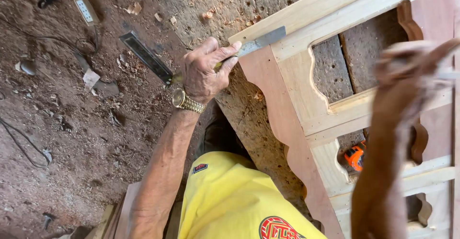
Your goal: The person uses a metal square and a pen to mark straight lines on a wooden panel with decorative cutouts. They align the square along the edges and across the surface of the wood, drawing precise guidelines for further woodworking.
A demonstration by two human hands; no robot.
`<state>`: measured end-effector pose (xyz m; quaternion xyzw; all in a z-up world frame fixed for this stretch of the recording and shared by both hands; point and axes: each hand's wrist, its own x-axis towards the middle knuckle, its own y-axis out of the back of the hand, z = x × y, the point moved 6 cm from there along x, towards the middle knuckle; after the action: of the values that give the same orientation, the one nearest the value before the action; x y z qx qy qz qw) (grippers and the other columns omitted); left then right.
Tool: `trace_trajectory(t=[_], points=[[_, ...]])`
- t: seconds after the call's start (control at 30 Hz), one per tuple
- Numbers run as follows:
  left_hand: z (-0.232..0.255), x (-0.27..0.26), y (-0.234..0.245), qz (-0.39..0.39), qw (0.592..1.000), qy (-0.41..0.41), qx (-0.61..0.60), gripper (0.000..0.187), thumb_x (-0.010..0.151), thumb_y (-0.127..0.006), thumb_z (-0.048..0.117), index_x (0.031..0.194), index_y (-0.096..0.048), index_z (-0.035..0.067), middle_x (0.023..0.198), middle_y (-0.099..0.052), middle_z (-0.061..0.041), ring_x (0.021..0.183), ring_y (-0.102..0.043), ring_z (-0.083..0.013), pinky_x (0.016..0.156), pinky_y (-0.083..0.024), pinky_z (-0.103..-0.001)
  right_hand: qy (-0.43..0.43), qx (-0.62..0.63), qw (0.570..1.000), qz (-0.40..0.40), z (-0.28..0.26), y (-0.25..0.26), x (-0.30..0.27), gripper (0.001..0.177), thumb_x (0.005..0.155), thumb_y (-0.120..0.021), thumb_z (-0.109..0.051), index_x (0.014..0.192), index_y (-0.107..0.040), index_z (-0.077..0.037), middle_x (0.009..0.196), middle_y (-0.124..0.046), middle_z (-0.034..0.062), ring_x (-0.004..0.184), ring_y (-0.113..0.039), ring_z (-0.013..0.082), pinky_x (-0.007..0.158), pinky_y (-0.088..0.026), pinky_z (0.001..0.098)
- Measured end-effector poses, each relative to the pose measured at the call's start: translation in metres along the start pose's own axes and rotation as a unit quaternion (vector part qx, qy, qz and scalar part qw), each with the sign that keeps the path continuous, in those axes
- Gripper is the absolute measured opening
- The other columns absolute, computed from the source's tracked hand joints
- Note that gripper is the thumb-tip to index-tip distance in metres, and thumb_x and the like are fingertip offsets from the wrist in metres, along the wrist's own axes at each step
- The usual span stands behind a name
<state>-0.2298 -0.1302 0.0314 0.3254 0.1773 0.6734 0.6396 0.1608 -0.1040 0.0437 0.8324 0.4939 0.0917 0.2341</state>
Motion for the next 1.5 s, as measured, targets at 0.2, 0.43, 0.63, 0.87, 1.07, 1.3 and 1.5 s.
trace_trajectory(t=[0.2,0.43,0.63,0.87,1.07,1.3,1.5], points=[[-0.001,0.001,0.000,-0.005,1.000,-0.021,0.012,0.030,0.082,-0.088,0.005,0.110,-0.080,0.010,0.072,-0.049,0.001,0.053,-0.035,-0.0107,0.041,-0.032,-0.025,0.149,0.068,0.949,-0.270,-0.031,-0.113,-0.059,0.106,0.094,0.001,-0.085,0.125,-0.064,-0.006,0.096,-0.057,0.0114,0.085,-0.055,0.0222,0.092,-0.051,0.0508],[-0.008,0.003,-0.005,-0.061,0.998,0.015,-0.015,0.035,0.084,-0.085,0.004,0.117,-0.078,0.010,0.079,-0.051,0.001,0.056,-0.040,-0.0102,0.042,-0.037,-0.024,0.326,0.047,0.902,-0.278,-0.054,-0.139,-0.064,0.015,0.107,-0.055,-0.010,0.116,-0.058,0.002,0.099,-0.060,0.0159,0.083,-0.059,0.0235,0.072,-0.053,0.0360],[0.003,0.008,0.000,-0.078,0.996,-0.008,0.029,0.038,0.083,-0.086,0.004,0.119,-0.077,0.011,0.079,-0.046,0.001,0.055,-0.040,-0.0115,0.043,-0.038,-0.026,0.439,-0.001,0.870,-0.223,-0.059,-0.137,-0.053,0.013,0.091,-0.070,0.008,0.101,-0.066,0.003,0.082,-0.061,0.0115,0.069,-0.055,0.0209,0.085,-0.054,0.0428],[0.004,0.010,-0.005,-0.108,0.994,0.002,0.023,0.041,0.086,-0.080,0.000,0.124,-0.075,0.012,0.081,-0.044,0.000,0.059,-0.040,-0.0118,0.046,-0.038,-0.026,0.399,0.061,0.848,-0.343,-0.042,-0.150,-0.023,0.017,0.103,-0.069,0.009,0.099,-0.055,0.002,0.091,-0.069,0.0178,0.085,-0.076,0.0259,0.058,-0.058,0.0304],[-0.002,0.008,-0.009,-0.114,0.993,0.011,-0.015,0.039,0.087,-0.078,-0.002,0.125,-0.075,0.009,0.082,-0.044,0.000,0.060,-0.039,-0.0116,0.046,-0.037,-0.025,0.280,0.198,0.848,-0.404,-0.044,-0.139,-0.010,0.031,0.095,-0.069,0.013,0.086,-0.046,-0.005,0.065,-0.051,0.0060,0.062,-0.060,0.0152,0.090,-0.066,0.0357],[-0.004,0.007,-0.012,-0.130,0.991,0.020,-0.035,0.043,0.085,-0.080,-0.003,0.125,-0.074,0.009,0.081,-0.045,-0.001,0.062,-0.041,-0.0118,0.048,-0.041,-0.023,0.297,0.167,0.861,-0.379,-0.045,-0.137,-0.014,0.024,0.089,-0.067,0.014,0.087,-0.048,-0.002,0.080,-0.062,0.0136,0.086,-0.071,0.0252,0.099,-0.065,0.0411],[-0.004,0.012,-0.011,-0.144,0.988,0.035,-0.030,0.040,0.085,-0.082,0.004,0.123,-0.076,0.012,0.077,-0.044,0.000,0.059,-0.038,-0.0120,0.049,-0.039,-0.026,0.298,0.123,0.869,-0.374,-0.048,-0.137,-0.014,0.023,0.086,-0.067,0.013,0.084,-0.050,0.000,0.079,-0.059,0.0120,0.092,-0.074,0.0305,0.090,-0.064,0.0399]])
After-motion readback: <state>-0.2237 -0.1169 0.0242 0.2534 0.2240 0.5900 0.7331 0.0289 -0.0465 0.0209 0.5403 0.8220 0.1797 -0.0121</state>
